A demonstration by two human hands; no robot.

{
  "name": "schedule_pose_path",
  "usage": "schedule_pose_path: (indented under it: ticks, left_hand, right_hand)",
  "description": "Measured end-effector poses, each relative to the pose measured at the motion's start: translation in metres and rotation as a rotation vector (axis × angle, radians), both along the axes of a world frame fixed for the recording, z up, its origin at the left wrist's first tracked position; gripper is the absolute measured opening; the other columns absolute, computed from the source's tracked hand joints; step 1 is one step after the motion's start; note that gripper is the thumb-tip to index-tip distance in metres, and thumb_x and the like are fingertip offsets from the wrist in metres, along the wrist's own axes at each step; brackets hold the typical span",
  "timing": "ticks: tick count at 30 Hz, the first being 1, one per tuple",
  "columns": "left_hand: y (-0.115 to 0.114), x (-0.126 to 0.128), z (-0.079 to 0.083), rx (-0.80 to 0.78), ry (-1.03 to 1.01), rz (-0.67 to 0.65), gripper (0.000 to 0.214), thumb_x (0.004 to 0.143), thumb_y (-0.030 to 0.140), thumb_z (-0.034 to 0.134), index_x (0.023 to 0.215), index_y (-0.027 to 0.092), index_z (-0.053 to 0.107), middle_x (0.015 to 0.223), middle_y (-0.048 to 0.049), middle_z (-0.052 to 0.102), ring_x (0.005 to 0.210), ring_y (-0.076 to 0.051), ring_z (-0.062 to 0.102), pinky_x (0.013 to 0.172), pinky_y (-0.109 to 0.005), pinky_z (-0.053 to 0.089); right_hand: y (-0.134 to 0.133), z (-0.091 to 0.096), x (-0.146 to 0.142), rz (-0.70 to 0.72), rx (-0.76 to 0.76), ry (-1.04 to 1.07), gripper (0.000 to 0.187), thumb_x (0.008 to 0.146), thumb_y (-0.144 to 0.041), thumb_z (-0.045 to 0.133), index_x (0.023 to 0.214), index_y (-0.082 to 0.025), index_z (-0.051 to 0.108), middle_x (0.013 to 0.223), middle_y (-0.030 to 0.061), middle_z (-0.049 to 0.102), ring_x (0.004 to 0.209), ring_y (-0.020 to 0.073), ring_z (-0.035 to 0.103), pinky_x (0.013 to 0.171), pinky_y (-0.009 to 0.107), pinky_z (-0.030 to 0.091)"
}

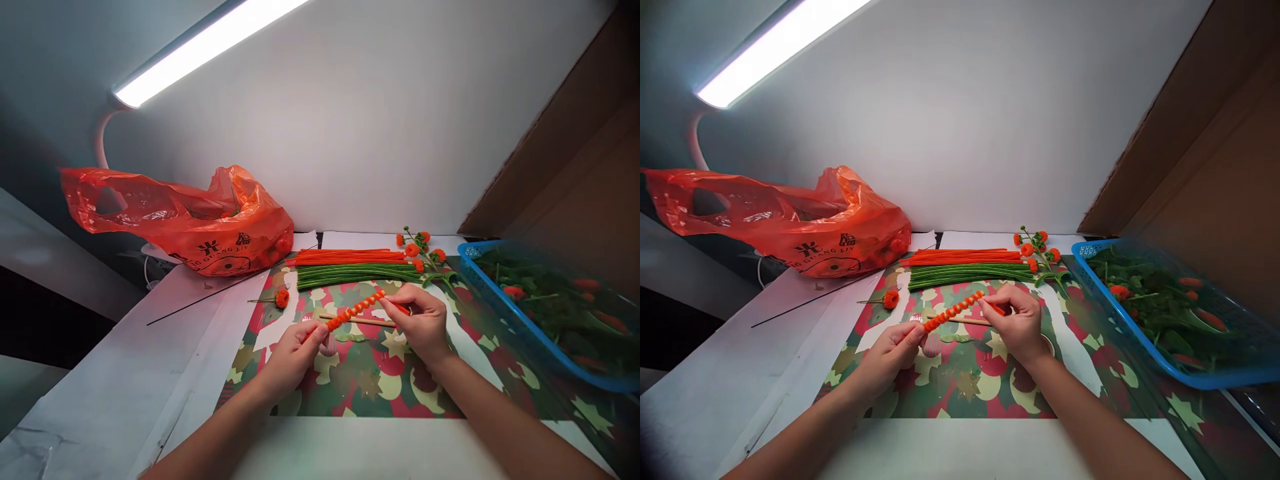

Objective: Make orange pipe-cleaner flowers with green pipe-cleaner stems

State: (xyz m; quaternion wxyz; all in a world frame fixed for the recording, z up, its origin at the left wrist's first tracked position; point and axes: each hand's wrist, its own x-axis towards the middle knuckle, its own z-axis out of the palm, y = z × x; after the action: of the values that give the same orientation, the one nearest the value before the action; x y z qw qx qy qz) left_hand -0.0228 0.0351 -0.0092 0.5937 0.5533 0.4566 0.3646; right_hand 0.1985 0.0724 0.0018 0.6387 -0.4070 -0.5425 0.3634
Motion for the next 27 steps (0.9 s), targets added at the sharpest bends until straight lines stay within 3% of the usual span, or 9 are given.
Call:
schedule_pose_path:
  ticks: [4, 7, 11, 16, 22, 27]
  left_hand:
    - [0.001, -0.002, -0.004, -0.181, -0.228, -0.118, 0.045, 0.080, 0.060, 0.054, 0.064, 0.020, 0.039, 0.046, 0.0121, 0.018, 0.041, -0.005, 0.010, 0.040, -0.020, 0.009]
    - [0.001, -0.002, -0.004, -0.243, -0.262, -0.161, 0.046, 0.079, 0.059, 0.056, 0.063, 0.020, 0.037, 0.044, 0.0125, 0.019, 0.040, -0.004, 0.011, 0.040, -0.020, 0.009]
    - [0.001, -0.002, -0.005, -0.263, -0.256, -0.174, 0.046, 0.080, 0.058, 0.056, 0.065, 0.020, 0.037, 0.045, 0.0126, 0.020, 0.040, -0.004, 0.011, 0.040, -0.020, 0.009]
    - [0.002, -0.002, -0.008, -0.265, -0.263, -0.196, 0.045, 0.081, 0.059, 0.055, 0.066, 0.020, 0.039, 0.044, 0.0129, 0.020, 0.039, -0.004, 0.011, 0.039, -0.021, 0.009]
    - [0.000, -0.001, -0.007, -0.260, -0.207, -0.174, 0.043, 0.081, 0.059, 0.054, 0.069, 0.019, 0.043, 0.045, 0.0123, 0.022, 0.041, -0.005, 0.012, 0.040, -0.021, 0.010]
    - [-0.002, 0.002, -0.007, -0.210, -0.134, -0.168, 0.046, 0.081, 0.062, 0.051, 0.069, 0.018, 0.044, 0.047, 0.0117, 0.024, 0.042, -0.005, 0.015, 0.040, -0.021, 0.011]
  right_hand:
    - [0.003, -0.004, -0.003, 0.156, -0.171, 0.176, 0.021, 0.062, -0.035, 0.081, 0.057, -0.021, 0.065, 0.056, -0.0042, 0.055, 0.048, 0.0086, 0.047, 0.048, 0.024, 0.040]
    - [0.003, -0.005, -0.004, 0.287, -0.319, 0.297, 0.031, 0.058, -0.045, 0.082, 0.058, -0.021, 0.062, 0.065, -0.0023, 0.061, 0.056, 0.0115, 0.056, 0.058, 0.029, 0.050]
    - [0.002, -0.006, -0.004, 0.380, -0.432, 0.413, 0.028, 0.060, -0.042, 0.082, 0.065, -0.024, 0.062, 0.074, -0.0027, 0.065, 0.073, 0.0144, 0.063, 0.077, 0.034, 0.053]
    - [0.004, -0.005, 0.000, 0.502, -0.581, 0.544, 0.035, 0.059, -0.029, 0.085, 0.090, -0.027, 0.070, 0.079, -0.0031, 0.068, 0.077, 0.0123, 0.064, 0.085, 0.031, 0.050]
    - [0.001, -0.001, 0.000, 0.572, -0.634, 0.557, 0.021, 0.063, -0.025, 0.082, 0.081, -0.024, 0.073, 0.088, -0.0012, 0.071, 0.086, 0.0140, 0.065, 0.086, 0.030, 0.049]
    - [-0.007, -0.009, -0.012, 0.650, -0.650, 0.478, 0.019, 0.066, -0.028, 0.081, 0.081, -0.021, 0.074, 0.094, 0.0028, 0.072, 0.091, 0.0170, 0.065, 0.086, 0.031, 0.049]
